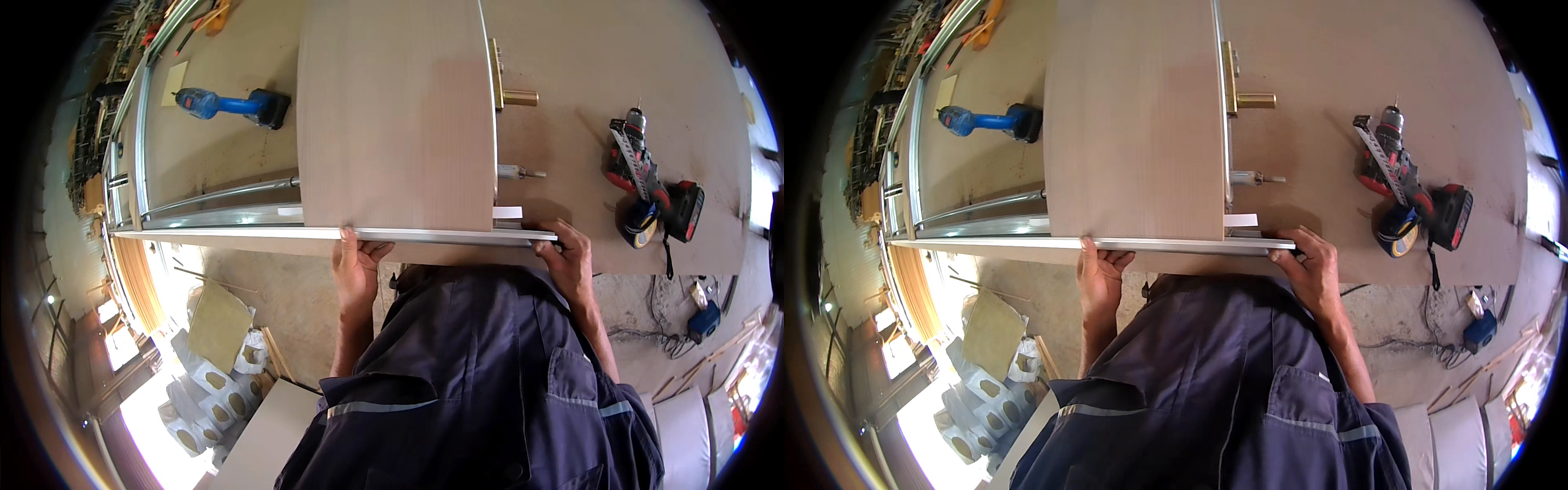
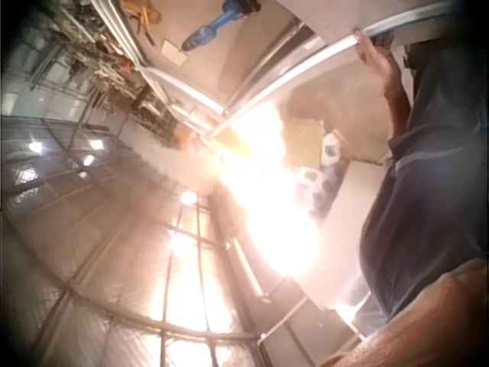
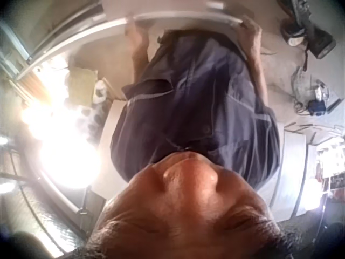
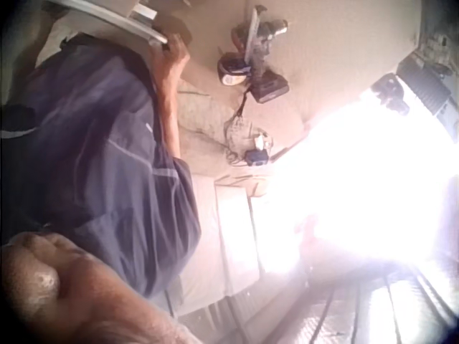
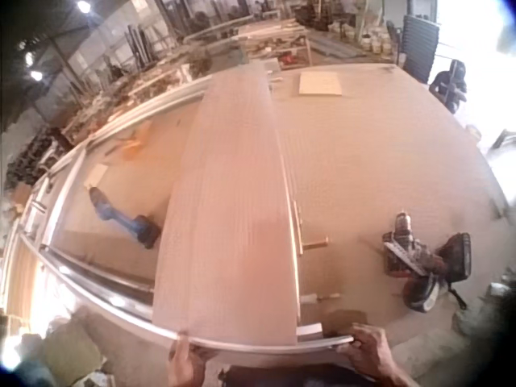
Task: The person assembles a cabinet door by measuring and marking positions, drilling holes, and fastening a metal frame to a wooden panel using a cordless drill, tape measure, and hammer. The person secures the frame with screws and adjusts components to fit.
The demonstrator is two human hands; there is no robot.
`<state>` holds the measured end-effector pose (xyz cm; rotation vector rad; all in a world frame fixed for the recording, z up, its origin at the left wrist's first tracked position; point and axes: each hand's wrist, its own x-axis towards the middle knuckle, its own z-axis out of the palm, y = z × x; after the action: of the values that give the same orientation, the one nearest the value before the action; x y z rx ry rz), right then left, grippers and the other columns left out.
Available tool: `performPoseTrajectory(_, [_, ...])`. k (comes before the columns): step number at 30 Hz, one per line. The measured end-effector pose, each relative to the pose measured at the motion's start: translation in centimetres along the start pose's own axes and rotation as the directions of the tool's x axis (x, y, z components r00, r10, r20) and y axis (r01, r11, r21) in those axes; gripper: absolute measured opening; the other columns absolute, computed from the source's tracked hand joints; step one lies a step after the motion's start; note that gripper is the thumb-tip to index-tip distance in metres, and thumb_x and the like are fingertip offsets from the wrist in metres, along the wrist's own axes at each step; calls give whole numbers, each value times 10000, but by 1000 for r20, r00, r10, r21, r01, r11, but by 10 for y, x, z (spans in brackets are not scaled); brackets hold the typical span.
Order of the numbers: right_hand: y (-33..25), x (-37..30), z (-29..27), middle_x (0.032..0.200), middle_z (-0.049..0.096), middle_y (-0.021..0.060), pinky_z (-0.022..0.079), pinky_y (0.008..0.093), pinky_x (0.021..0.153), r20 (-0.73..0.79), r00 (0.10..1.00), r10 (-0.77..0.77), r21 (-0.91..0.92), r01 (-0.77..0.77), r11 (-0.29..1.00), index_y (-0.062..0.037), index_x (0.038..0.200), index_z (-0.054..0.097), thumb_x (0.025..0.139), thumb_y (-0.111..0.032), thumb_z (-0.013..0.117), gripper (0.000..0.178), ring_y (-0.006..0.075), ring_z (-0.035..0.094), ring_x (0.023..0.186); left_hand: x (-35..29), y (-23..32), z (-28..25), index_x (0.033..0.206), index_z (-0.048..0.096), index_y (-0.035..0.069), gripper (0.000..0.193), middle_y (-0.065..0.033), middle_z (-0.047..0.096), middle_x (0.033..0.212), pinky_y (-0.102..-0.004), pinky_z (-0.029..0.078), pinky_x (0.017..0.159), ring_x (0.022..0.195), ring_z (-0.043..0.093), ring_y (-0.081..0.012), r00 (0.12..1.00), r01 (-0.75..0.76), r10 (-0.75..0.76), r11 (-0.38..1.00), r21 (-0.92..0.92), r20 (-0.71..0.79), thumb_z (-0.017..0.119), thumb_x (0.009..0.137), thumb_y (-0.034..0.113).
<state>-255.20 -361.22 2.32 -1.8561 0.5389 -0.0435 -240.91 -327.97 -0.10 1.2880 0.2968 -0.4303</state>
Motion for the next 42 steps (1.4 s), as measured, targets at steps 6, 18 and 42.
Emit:
performPoseTrajectory(6, [9,2,1,1018,742,165,541,358,839,-3,999,-38,60,38,997,27,1090,717,800,-45,759,302,279,710,925,-17,47,6,1146,601,-30,430,-166,728,891,-355,590,673,757,730,-266,987,142,-162,792,594,-21,612,1037,387])
performPoseTrajectory(18, [8,2,0,1127,747,173,550,378,913,38,999,-13,95,9,995,38,1103,706,802,-57,773,324,306,719,1044,24,69,50,1490,536,133,839,-135,445,1594,-576,223,1228,1507,302,-423,640,-690,238,-242,682,731,815,775,471])
performPoseTrajectory(42, [42,-19,-139,1117,726,104,513,320,917,-687,725,-44,-215,-145,966,7,1105,748,935,-75,654,211,205,681,1042,20,42,43,1414,625,139,729,-86,534,1530,-605,222,1205,1470,371,-395,592,-610,430,-314,728,682,660,877,630])
